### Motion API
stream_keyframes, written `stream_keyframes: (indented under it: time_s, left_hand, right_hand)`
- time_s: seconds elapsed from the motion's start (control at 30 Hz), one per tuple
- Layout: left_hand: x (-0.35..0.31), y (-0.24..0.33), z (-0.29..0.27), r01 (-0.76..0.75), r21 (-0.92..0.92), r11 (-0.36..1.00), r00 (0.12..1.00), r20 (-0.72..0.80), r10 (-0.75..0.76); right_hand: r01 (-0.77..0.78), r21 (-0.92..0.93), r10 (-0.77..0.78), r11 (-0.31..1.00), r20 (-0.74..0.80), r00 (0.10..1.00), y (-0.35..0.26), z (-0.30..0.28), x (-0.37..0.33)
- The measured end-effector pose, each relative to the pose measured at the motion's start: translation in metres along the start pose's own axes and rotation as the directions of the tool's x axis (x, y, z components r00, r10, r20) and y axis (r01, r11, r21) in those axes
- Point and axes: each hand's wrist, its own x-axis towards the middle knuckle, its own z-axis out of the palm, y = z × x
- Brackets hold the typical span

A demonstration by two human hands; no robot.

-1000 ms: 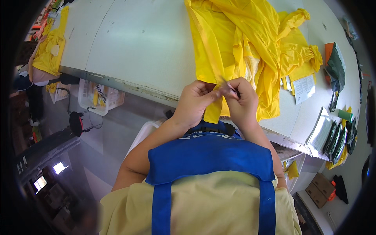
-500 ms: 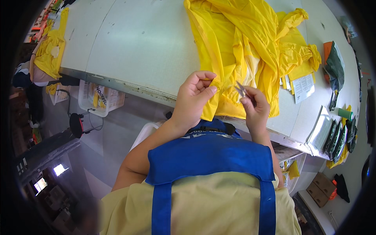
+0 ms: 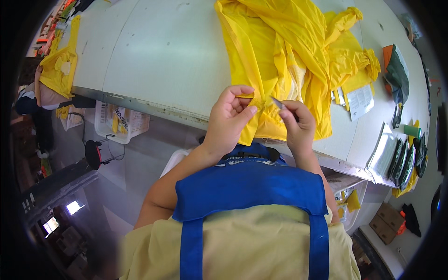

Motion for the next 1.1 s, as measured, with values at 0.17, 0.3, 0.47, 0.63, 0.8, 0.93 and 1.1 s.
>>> stream_keyframes:
  time_s: [0.17,0.3,0.47,0.63,0.8,0.93,1.1]
  left_hand:
    - [-0.003,-0.007,-0.002,0.011,0.139,0.990,1.000,0.014,-0.013]
    - [-0.008,-0.027,0.004,-0.201,0.668,0.716,0.895,0.423,-0.143]
    - [0.008,-0.030,0.013,-0.279,0.700,0.658,0.459,0.699,-0.548]
    - [0.073,-0.035,-0.088,0.425,0.359,0.831,0.707,0.441,-0.552]
    - [0.150,-0.025,-0.099,0.143,0.188,0.972,0.941,-0.331,-0.074]
    - [0.170,-0.030,-0.057,0.127,0.172,0.977,0.965,-0.247,-0.082]
    - [0.163,-0.079,-0.005,0.606,-0.119,0.787,0.788,-0.043,-0.614]
  right_hand:
    - [-0.045,0.195,0.066,0.980,-0.102,0.993,0.002,-0.005,0.005]
    - [-0.145,-0.021,0.145,0.989,0.023,0.989,0.003,-0.012,0.026]
    - [0.009,-0.624,0.233,0.781,0.305,0.923,0.020,0.004,0.051]
    - [-0.099,-0.504,0.399,0.858,0.532,0.747,0.019,-0.030,0.032]
    - [-0.122,-0.448,0.464,0.886,0.840,0.283,-0.006,-0.057,0.019]
    - [-0.059,-0.553,0.395,0.831,0.513,0.762,-0.006,-0.082,0.054]
    - [0.054,-0.929,0.134,0.366,0.110,0.985,0.045,-0.125,0.116]
